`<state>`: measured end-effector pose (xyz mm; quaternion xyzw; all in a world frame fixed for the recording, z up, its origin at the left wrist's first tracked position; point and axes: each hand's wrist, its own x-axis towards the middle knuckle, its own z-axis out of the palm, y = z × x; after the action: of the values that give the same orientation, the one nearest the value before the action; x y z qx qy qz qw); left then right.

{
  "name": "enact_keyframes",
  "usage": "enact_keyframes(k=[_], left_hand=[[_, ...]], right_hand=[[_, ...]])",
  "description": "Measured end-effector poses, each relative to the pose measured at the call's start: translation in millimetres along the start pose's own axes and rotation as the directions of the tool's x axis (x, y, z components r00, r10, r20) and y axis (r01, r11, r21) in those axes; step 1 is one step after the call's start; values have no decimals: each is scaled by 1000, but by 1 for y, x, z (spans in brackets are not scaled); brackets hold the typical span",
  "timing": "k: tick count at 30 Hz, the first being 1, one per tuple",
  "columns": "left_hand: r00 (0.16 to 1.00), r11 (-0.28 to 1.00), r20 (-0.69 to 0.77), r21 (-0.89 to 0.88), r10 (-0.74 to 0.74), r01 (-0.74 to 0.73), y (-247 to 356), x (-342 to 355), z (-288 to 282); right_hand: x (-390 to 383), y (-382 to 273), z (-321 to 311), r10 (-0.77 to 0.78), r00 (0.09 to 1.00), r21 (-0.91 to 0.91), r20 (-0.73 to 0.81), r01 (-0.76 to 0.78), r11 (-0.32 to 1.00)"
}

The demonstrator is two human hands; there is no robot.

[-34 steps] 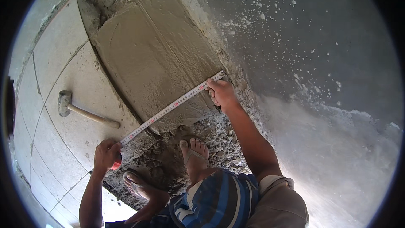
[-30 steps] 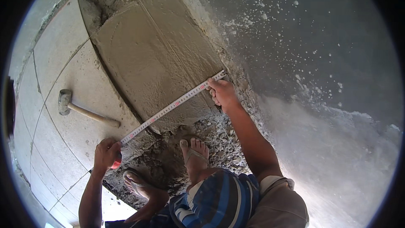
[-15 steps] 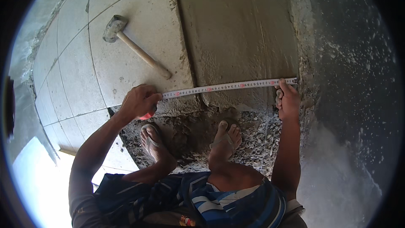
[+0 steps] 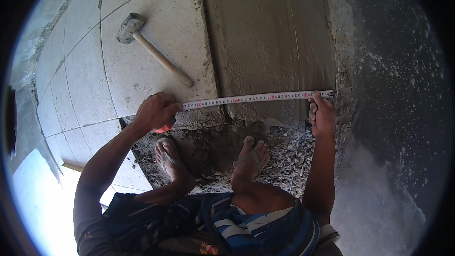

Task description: Measuring and cutting floor tiles at a construction site.

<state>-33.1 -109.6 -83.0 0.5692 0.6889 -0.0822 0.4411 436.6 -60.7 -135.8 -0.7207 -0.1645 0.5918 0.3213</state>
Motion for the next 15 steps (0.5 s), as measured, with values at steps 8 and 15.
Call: enact_keyframes(k=[8,15], left_hand=[[999,1000,-53,-16,-5,4,-3,-8,-6],[934,987,-349,-104,81,-125,1,6,-81]], right_hand=[[-12,-19,11,-20,999,12,-25,21,1000],[23,-92,70,-228,955,123,191,207,971]])
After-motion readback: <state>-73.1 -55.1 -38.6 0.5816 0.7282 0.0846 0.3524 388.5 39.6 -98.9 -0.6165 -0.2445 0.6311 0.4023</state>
